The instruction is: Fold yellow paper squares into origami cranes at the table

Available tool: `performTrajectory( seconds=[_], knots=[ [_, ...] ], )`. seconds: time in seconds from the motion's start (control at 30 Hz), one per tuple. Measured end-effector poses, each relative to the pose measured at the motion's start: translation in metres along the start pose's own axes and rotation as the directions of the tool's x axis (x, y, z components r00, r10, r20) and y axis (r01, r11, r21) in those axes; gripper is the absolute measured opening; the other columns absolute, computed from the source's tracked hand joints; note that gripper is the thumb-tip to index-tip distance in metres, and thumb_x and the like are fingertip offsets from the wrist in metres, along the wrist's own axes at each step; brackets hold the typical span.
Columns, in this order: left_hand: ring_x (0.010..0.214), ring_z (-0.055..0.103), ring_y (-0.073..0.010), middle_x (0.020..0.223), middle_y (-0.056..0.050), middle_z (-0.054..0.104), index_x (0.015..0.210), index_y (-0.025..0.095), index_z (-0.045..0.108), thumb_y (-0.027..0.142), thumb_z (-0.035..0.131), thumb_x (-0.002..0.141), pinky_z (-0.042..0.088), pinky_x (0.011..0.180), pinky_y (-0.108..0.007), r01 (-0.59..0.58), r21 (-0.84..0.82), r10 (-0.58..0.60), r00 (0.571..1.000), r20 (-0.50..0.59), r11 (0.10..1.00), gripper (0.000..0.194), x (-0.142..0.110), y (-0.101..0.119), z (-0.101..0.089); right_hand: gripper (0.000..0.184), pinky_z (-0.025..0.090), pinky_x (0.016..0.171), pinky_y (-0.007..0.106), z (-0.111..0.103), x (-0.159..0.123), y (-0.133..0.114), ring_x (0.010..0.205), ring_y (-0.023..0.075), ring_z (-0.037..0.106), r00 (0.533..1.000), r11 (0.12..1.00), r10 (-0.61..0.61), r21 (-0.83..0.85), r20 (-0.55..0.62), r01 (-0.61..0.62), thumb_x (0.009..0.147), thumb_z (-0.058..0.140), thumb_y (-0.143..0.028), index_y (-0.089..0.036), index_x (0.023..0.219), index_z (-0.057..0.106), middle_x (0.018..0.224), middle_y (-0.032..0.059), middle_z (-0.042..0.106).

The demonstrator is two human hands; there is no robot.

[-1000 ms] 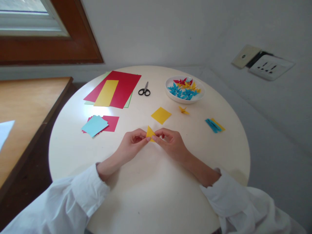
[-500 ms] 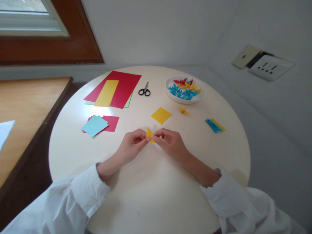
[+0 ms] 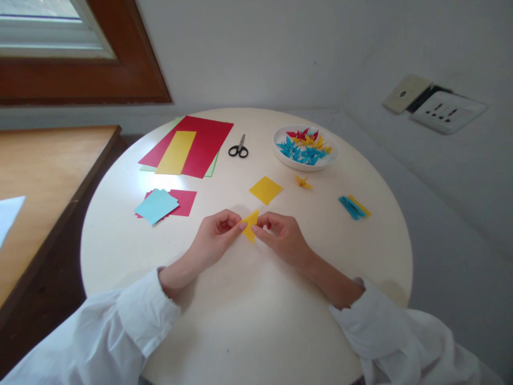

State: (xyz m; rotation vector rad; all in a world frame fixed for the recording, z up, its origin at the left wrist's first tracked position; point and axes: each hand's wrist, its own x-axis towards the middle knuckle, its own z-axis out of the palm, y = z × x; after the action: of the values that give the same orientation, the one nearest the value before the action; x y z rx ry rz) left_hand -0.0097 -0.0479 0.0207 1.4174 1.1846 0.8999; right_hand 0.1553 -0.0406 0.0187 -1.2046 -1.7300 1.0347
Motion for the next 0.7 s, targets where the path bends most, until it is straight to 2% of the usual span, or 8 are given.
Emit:
performTrajectory(
  seconds=[0.27, 0.57, 0.7],
  knots=[
    [0.057, 0.045, -0.0092, 0.065, 0.000, 0.054, 0.073, 0.014, 0.060, 0.040, 0.062, 0.072, 0.034, 0.050, -0.021, 0.048, -0.097, -0.056, 0.995, -0.079, 0.994, 0.026, 0.0019, -0.0016, -0.0050, 0.014, 0.040, 0.060, 0.026, -0.0029, 0.0005, 0.0004, 0.058, 0.0119, 0.051, 0.995, 0.999, -0.016, 0.043, -0.100, 0.020, 0.071, 0.058, -0.026, -0.019, 0.059, 0.055, 0.059, -0.0015, 0.059],
    [0.055, 0.044, -0.0083, 0.061, 0.002, 0.051, 0.071, 0.015, 0.058, 0.038, 0.061, 0.073, 0.033, 0.049, -0.020, 0.011, -0.080, -0.016, 0.997, -0.072, 0.997, 0.023, 0.0043, -0.0041, -0.0055, 0.017, 0.038, 0.057, 0.025, -0.0022, 0.0034, 0.0032, 0.055, 0.0104, 0.046, 0.997, 0.996, 0.009, 0.086, -0.075, -0.002, 0.069, 0.059, -0.026, -0.019, 0.055, 0.051, 0.056, -0.0032, 0.054],
    [0.056, 0.048, -0.0085, 0.065, 0.002, 0.055, 0.074, 0.015, 0.059, 0.038, 0.059, 0.075, 0.035, 0.050, -0.020, -0.009, -0.057, 0.005, 0.998, -0.065, 0.998, 0.023, 0.0079, -0.0042, -0.0061, 0.019, 0.035, 0.054, 0.024, -0.0015, 0.0058, 0.0071, 0.054, 0.0096, 0.041, 0.997, 0.991, 0.055, 0.124, -0.061, -0.047, 0.068, 0.059, -0.028, -0.018, 0.055, 0.049, 0.054, -0.0041, 0.048]
  ],
)
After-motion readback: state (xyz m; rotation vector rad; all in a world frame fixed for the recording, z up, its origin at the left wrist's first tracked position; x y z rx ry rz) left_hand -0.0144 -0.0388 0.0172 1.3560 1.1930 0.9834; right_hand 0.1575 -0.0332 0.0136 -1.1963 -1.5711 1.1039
